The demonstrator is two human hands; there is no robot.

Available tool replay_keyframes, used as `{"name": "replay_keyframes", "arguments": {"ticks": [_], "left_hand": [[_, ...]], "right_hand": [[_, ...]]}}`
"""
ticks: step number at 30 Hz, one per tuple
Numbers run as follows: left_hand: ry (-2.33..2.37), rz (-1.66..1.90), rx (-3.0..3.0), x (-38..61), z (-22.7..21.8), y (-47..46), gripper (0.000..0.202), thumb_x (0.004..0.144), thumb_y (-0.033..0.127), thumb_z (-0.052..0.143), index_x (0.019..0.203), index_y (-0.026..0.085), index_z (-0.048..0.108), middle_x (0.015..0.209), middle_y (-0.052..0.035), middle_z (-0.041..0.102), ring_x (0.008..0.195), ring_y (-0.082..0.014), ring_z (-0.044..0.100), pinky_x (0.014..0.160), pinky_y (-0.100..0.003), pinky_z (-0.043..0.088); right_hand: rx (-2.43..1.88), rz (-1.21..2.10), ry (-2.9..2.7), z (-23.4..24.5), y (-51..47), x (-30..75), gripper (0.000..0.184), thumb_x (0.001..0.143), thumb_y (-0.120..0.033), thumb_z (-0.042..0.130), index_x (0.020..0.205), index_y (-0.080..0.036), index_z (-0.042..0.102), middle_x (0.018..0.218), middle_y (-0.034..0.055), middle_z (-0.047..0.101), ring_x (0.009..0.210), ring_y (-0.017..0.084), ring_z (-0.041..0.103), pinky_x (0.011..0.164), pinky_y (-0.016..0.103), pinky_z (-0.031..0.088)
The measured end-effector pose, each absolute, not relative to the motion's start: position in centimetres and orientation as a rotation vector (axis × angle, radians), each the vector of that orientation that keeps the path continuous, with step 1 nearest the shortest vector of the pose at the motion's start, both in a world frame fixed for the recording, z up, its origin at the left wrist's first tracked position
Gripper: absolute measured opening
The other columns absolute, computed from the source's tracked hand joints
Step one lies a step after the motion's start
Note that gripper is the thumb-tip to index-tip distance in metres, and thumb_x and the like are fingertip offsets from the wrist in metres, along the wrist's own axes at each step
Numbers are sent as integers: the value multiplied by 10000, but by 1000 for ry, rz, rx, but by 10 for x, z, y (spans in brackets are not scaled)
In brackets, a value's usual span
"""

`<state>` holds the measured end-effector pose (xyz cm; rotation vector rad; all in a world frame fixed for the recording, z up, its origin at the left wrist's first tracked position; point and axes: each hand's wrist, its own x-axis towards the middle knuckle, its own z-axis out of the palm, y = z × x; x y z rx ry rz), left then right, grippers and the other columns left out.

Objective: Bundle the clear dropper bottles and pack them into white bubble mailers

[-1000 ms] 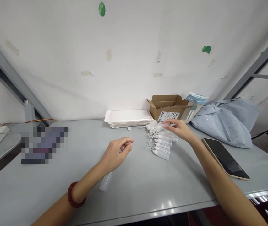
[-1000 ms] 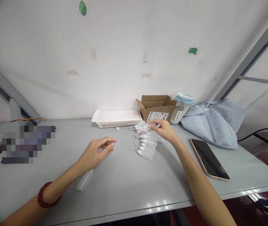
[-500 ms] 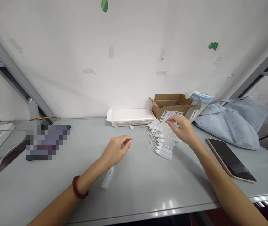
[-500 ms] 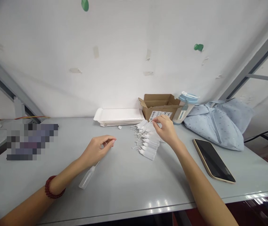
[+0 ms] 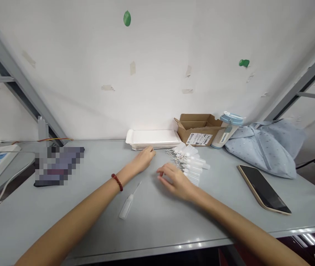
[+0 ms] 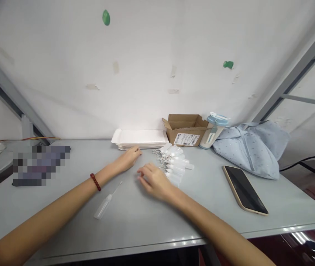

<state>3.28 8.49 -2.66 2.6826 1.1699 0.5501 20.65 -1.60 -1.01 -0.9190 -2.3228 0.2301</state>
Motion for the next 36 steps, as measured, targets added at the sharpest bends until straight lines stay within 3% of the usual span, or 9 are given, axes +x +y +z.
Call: {"name": "replay_keyframes", "arguments": {"ticks": [5,9,13,18,21,26,31,33,36], "left_hand": [[1284,628,2548,-3,-30,67,220,837,103,413,877,125,628,899,-100,590,825,-203,567,770,-339,460],[1347,746,2442,-22,-34,60,235,841,105,418,919,149,635,939,-82,611,857,-182,588,796,-314,471],[1346,818,2364,-25,-39,58,232,836,117,429,902,157,648,928,-65,617,824,-162,597,778,-287,483],[1332,804,2274,-26,-34,56,248,817,115,439,934,160,653,971,-69,618,807,-165,587,769,-297,481],[1340,766,2219,-30,-29,54,250,803,119,448,922,168,663,975,-64,636,814,-171,585,778,-302,472],[1376,735,2111,-32,-19,45,213,773,239,532,915,143,660,859,-58,658,738,-176,590,696,-293,474],[1293,671,1746,-23,-8,28,328,737,442,588,846,135,618,591,26,558,450,-94,448,438,-220,353],[1239,692,1621,-18,-3,21,331,699,451,634,816,143,600,533,56,488,452,-84,418,435,-207,322],[1137,710,1530,-10,3,12,318,669,400,683,834,150,576,594,51,505,520,-89,462,487,-210,366]], "right_hand": [[-883,420,-2488,-10,-46,173,308,885,-369,477,1091,-141,492,871,82,591,800,188,539,719,317,457],[-1075,485,-2525,-6,-66,139,811,601,-686,625,1136,-96,467,942,135,593,860,270,562,719,399,482],[-1324,405,-2590,-10,-74,112,914,520,-789,572,1087,-77,494,953,174,577,866,339,557,687,480,484],[-1344,305,-2622,-19,-70,105,583,758,-614,510,1027,-96,511,942,161,566,861,321,558,637,429,480],[-1335,402,-2601,-16,-64,112,443,788,-493,527,1016,-114,507,956,149,564,855,298,564,640,389,463],[-1298,683,-2442,-10,-45,139,517,692,-334,655,1127,-169,429,998,96,572,771,209,573,636,304,426],[-1394,973,-2089,-14,-23,172,509,669,-183,622,1100,-206,352,595,-89,436,520,116,460,474,211,325],[-1372,1013,-2017,-16,-18,179,506,662,-185,638,1079,-219,352,584,-101,401,519,107,445,464,201,317],[-1311,1031,-1988,-17,-15,183,549,644,-226,691,1086,-230,366,641,-92,412,535,94,446,472,197,326]]}}
